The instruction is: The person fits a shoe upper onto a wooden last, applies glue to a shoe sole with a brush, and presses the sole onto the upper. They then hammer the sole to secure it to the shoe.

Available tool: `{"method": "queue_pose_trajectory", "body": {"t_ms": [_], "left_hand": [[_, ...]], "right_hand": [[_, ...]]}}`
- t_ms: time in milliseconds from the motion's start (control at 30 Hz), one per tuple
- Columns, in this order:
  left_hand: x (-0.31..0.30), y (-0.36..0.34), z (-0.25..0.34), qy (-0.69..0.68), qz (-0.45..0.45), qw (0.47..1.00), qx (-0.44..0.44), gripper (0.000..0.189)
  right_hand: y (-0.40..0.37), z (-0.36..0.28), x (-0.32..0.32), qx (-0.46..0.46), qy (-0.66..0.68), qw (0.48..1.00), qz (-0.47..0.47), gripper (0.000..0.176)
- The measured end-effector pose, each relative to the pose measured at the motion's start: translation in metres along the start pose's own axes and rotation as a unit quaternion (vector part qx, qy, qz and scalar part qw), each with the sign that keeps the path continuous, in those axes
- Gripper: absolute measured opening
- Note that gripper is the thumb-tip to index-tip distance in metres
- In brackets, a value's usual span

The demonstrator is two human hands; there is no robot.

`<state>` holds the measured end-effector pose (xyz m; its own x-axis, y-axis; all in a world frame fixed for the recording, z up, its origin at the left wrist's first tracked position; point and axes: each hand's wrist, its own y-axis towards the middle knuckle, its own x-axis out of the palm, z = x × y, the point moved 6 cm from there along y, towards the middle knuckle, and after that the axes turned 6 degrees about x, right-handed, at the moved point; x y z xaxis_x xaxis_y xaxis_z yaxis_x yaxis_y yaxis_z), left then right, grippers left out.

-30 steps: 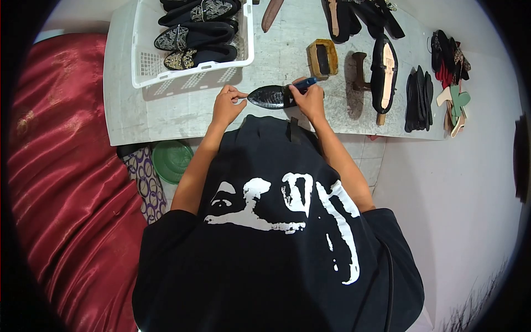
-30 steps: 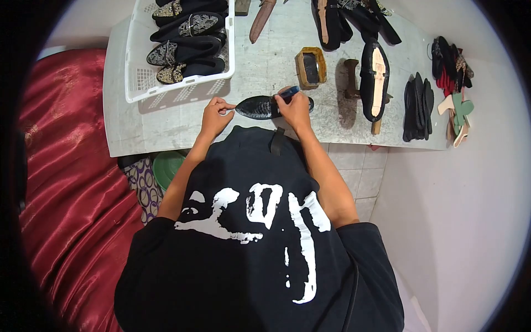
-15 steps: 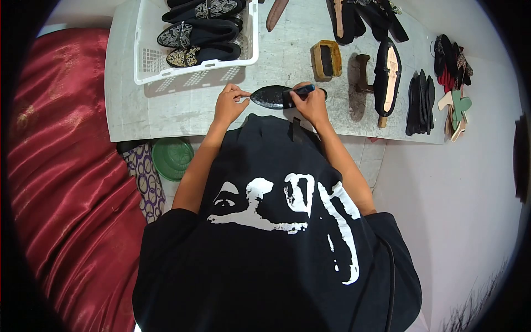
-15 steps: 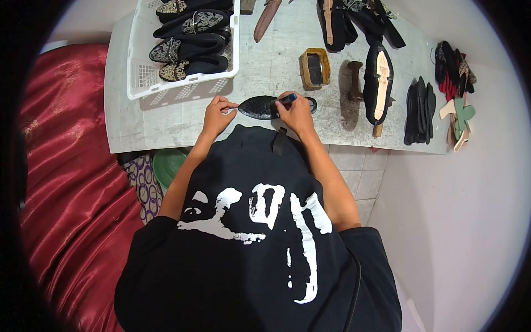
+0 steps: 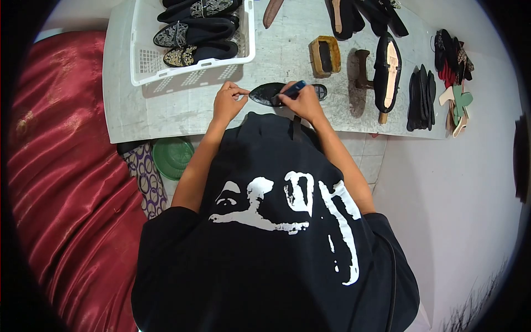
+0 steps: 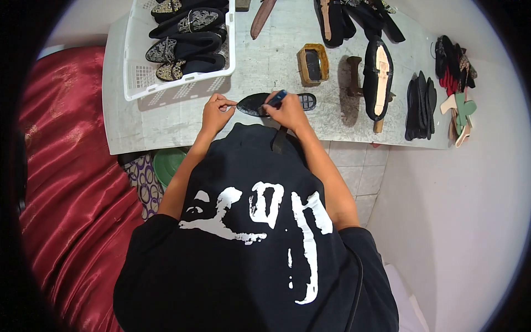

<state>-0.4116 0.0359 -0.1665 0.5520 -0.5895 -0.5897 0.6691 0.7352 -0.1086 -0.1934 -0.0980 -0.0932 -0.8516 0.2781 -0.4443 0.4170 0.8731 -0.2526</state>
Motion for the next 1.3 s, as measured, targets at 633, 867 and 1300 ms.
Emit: {"method": "queue_pose_trajectory", "body": {"t_ms": [633, 867, 1300], "left_hand": [[-0.001, -0.002, -0.003, -0.017, 0.004, 1.000, 0.021, 0.016], [-0.001, 0.000, -0.002, -0.003, -0.013, 1.000, 0.005, 0.016], [-0.003, 0.003, -0.001, -0.044, -0.017, 0.999, -0.006, 0.024]], "right_hand": [[0.020, 0.004, 0.023, 0.015, -0.106, 0.993, 0.058, 0.020], [0.026, -0.011, 0.044, -0.035, -0.036, 0.998, -0.023, 0.021], [0.033, -0.017, 0.057, -0.019, -0.014, 0.998, -0.049, 0.019]]}}
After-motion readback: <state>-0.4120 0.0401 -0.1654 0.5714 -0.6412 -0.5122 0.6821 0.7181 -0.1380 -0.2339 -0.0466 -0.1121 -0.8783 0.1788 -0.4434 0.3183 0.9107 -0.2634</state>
